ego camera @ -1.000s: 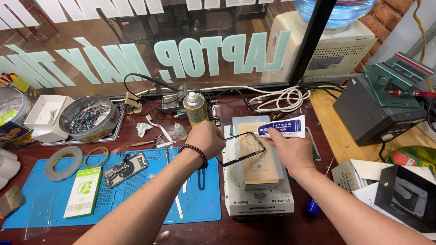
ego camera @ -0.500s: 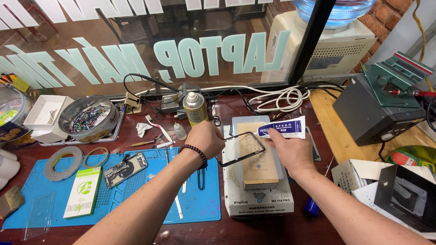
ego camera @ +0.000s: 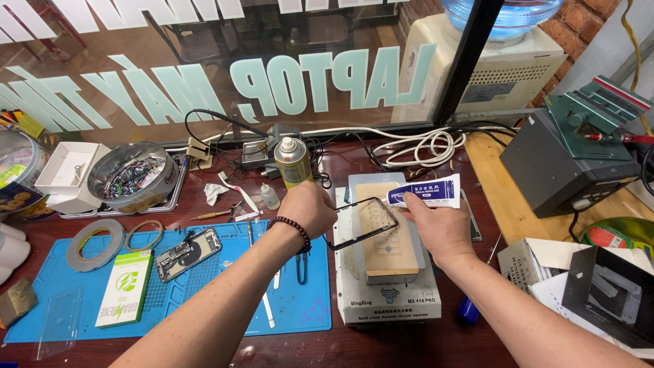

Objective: The person works at a phone repair bench, holding a phone housing frame on a heating platform and squeezing adhesive from a tube along the frame's edges. They rotate and reposition the frame repeatedly to apply adhesive around its perimeter, then set the tube down and handle the frame and nearby phone parts.

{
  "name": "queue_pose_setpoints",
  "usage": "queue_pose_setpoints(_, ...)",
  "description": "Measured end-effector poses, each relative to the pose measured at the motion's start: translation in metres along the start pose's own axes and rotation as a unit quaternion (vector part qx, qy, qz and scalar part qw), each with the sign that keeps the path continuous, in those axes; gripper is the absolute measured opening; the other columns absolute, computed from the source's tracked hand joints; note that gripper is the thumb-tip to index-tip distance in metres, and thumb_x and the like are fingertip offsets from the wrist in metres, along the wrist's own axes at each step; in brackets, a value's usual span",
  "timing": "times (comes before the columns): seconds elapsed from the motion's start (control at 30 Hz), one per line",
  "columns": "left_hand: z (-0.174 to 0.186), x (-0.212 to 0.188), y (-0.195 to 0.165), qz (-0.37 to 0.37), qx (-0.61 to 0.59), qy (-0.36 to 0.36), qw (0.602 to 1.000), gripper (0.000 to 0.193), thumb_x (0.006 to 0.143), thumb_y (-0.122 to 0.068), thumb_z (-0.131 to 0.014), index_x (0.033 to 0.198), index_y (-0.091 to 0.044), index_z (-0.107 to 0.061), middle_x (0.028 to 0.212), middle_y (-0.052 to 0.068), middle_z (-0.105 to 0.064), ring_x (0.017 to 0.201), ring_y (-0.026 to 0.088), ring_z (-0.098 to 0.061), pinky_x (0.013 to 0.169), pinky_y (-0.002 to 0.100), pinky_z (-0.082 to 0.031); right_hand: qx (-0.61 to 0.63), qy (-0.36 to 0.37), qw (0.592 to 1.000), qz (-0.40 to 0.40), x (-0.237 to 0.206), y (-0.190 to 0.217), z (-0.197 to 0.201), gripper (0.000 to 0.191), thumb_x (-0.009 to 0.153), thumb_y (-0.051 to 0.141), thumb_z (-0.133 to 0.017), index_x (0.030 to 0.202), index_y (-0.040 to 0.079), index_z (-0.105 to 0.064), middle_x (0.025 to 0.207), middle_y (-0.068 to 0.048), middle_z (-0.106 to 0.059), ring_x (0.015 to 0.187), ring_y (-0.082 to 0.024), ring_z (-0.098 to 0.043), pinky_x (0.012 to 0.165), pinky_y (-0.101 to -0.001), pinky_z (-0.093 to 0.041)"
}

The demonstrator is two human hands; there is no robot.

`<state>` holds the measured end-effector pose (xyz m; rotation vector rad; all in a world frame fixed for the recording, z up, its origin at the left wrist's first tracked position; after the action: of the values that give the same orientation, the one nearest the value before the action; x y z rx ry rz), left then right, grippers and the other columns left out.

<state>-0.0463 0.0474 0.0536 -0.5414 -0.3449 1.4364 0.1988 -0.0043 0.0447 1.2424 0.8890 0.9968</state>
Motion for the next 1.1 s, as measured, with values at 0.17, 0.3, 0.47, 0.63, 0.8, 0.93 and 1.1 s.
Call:
queue_pose_setpoints(0.17,-0.002,0.0,0.001,-0.005,0.003,-0.002,1.0,0.016,0.072,-0.007,-0.071,0.083,-0.009,-0.082,0.084,0.019,-0.076,0.081,0.033,-0.075,0.079,0.039,-0.06,0.011,0.003,1.0,0.008,-0.001,0.002,-0.001,0.015,0.086,0.01,-0.073,0.094,-0.003,-0.074,0.091,-0.011,-0.079,0.079,-0.019,-0.078,0.068,-0.0288,-0.064)
queue_pose_setpoints(0.3,-0.001,0.0,0.002,-0.004,0.006,-0.004,1.0,0.016,0.073,-0.007,-0.071,0.083,-0.009,-0.083,0.085,0.019,-0.076,0.082,0.033,-0.075,0.08,0.04,-0.06,0.013,0.004,1.0,-0.01,-0.004,0.002,-0.001,0.016,0.087,0.01,-0.072,0.094,-0.003,-0.074,0.09,-0.012,-0.079,0.078,-0.02,-0.078,0.066,-0.0302,-0.063)
queue_pose_setpoints(0.47,-0.002,0.001,0.002,0.001,0.011,-0.002,1.0,0.016,0.073,-0.007,-0.071,0.083,-0.009,-0.083,0.085,0.019,-0.076,0.082,0.032,-0.075,0.081,0.039,-0.06,-0.001,0.007,1.0,-0.025,-0.005,0.002,0.0,0.016,0.088,0.012,-0.071,0.096,-0.002,-0.073,0.09,-0.012,-0.079,0.078,-0.019,-0.079,0.066,-0.0298,-0.064)
queue_pose_setpoints(0.63,-0.002,0.0,0.002,0.005,0.005,-0.001,1.0,0.016,0.073,-0.007,-0.071,0.084,-0.009,-0.083,0.085,0.018,-0.076,0.083,0.032,-0.075,0.081,0.039,-0.06,-0.006,0.001,1.0,-0.02,-0.005,0.0,0.003,0.017,0.088,0.012,-0.072,0.096,-0.004,-0.073,0.092,-0.014,-0.079,0.079,-0.021,-0.079,0.066,-0.0306,-0.063)
queue_pose_setpoints(0.8,-0.001,0.001,0.003,0.006,0.008,0.001,1.0,0.017,0.072,-0.007,-0.071,0.084,-0.01,-0.083,0.086,0.018,-0.076,0.083,0.032,-0.075,0.08,0.039,-0.061,0.015,0.005,1.0,-0.016,-0.004,-0.004,0.003,0.016,0.088,0.01,-0.072,0.096,-0.003,-0.073,0.094,-0.012,-0.079,0.083,-0.02,-0.078,0.071,-0.0303,-0.065)
queue_pose_setpoints(0.93,-0.002,0.0,0.004,0.005,0.006,-0.002,1.0,0.017,0.073,-0.007,-0.071,0.084,-0.01,-0.083,0.086,0.019,-0.076,0.083,0.033,-0.075,0.081,0.039,-0.06,0.034,0.007,0.999,0.009,-0.004,-0.004,0.001,0.016,0.087,0.009,-0.071,0.096,-0.005,-0.072,0.096,-0.012,-0.078,0.085,-0.021,-0.078,0.075,-0.0314,-0.067)
queue_pose_setpoints(1.1,-0.003,0.001,0.005,0.013,0.004,0.0,1.0,0.017,0.073,-0.007,-0.07,0.084,-0.01,-0.083,0.086,0.019,-0.076,0.083,0.033,-0.075,0.08,0.04,-0.06,0.033,0.007,0.999,-0.005,-0.003,-0.008,0.003,0.017,0.087,0.009,-0.071,0.096,-0.005,-0.073,0.096,-0.012,-0.078,0.085,-0.02,-0.078,0.076,-0.0311,-0.067)
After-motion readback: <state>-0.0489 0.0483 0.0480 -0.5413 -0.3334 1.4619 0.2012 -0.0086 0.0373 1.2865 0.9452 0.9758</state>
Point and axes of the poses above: each hand's wrist, its own x-axis towards the middle knuckle, its own z-axis out of the back of the hand, y = z × x, the point moved 9 cm from there along x, towards the middle knuckle
